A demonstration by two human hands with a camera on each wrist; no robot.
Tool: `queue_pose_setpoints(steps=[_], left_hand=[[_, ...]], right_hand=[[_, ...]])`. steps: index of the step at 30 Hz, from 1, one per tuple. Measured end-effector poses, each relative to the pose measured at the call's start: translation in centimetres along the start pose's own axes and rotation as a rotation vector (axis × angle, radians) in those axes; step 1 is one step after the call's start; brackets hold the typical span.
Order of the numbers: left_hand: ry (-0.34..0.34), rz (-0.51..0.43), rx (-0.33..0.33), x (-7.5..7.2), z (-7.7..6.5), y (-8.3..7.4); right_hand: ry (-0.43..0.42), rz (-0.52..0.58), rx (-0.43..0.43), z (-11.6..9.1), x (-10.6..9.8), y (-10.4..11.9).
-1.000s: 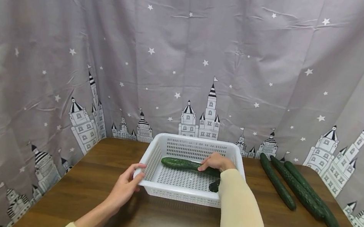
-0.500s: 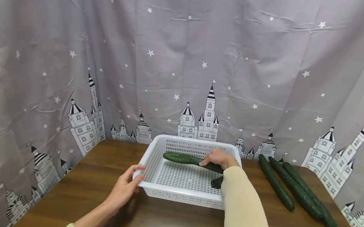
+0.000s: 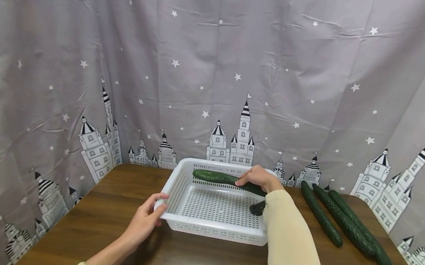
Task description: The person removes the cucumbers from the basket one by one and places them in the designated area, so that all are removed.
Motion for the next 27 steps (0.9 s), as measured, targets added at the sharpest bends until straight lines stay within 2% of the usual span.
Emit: queue_pose_setpoints(steps=[4, 12, 17, 21, 27], left_hand=[[0.001, -0.008, 0.004, -0.1, -0.1, -0.2], [0.000, 0.007, 0.005, 0.1, 1.3, 2.8], [0.006, -0.017, 0.004, 0.1, 1.5, 3.1], [0.005, -0.017, -0.004, 0.1, 1.2, 2.5], [0.007, -0.024, -0.007, -0.1, -0.1, -0.2]], right_hand=[[0.004, 0.004, 0.000, -0.2, -0.6, 0.1], [-0.007, 0.025, -0.003, -0.9, -1.8, 0.7], [-0.011, 0.019, -0.021, -1.4, -3.0, 0.9], [-0.026, 0.036, -0.027, -1.7, -3.8, 0.7], [-0.048, 0.048, -0.021, -2.5, -5.0, 0.6]])
Point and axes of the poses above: each hand's wrist, its own z-axis towards the middle knuckle, its own x-axis out of the palm, y = z × x, the point moved 3 cm from there along z, towards the middle knuckle, and after that the axes turned 1 degree about y, right-handed, at the moved point
